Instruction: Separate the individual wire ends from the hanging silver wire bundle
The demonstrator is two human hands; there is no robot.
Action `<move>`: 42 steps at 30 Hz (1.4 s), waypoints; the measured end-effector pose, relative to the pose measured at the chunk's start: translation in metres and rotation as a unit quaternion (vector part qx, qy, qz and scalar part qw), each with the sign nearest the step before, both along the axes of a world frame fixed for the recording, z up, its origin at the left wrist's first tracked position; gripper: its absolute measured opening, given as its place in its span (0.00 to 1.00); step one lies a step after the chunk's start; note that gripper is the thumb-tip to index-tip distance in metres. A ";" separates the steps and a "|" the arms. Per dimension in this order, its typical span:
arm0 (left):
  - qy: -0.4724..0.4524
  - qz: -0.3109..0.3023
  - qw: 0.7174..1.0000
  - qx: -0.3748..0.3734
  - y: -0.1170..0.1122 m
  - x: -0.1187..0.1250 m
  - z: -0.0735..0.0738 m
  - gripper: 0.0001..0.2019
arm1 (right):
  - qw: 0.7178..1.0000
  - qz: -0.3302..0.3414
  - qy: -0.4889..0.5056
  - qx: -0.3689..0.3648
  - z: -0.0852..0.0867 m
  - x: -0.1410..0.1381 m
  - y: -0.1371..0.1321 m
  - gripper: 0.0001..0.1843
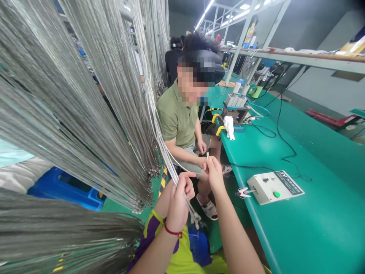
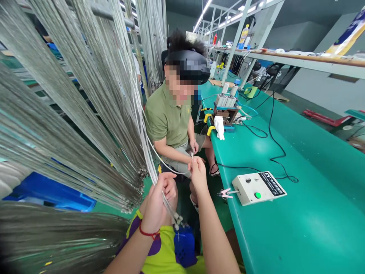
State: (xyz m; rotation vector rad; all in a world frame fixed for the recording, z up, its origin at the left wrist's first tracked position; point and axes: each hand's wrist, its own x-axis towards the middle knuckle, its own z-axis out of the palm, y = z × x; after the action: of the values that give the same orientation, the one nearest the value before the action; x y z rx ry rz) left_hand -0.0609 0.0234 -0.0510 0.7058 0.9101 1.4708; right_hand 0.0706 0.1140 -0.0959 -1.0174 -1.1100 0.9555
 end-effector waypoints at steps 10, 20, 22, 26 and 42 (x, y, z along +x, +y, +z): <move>0.011 -0.169 0.986 0.007 -0.006 -0.020 0.009 0.08 | 0.999 -0.008 0.028 -0.035 -0.022 0.016 0.028 0.25; 0.061 -0.252 0.965 0.035 0.000 -0.040 0.010 0.04 | 0.999 -0.038 0.005 -0.014 -0.010 0.007 0.039 0.29; 0.000 -0.203 0.979 0.037 -0.001 -0.036 0.011 0.06 | 0.998 -0.055 -0.004 -0.011 -0.005 0.010 0.033 0.26; -0.075 -0.082 0.994 0.007 -0.002 -0.027 0.017 0.11 | 0.997 -0.067 -0.032 0.007 0.005 0.011 -0.004 0.26; 0.212 -0.035 0.969 0.123 0.001 -0.032 0.026 0.15 | 0.972 -0.032 -0.210 0.098 0.057 -0.015 -0.086 0.26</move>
State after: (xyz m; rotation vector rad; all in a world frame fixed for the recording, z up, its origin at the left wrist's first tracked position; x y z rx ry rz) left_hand -0.0926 0.0248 -0.0253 1.2587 1.0178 1.4083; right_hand 0.0555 0.0284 -0.0387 -1.1127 -1.4800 0.5743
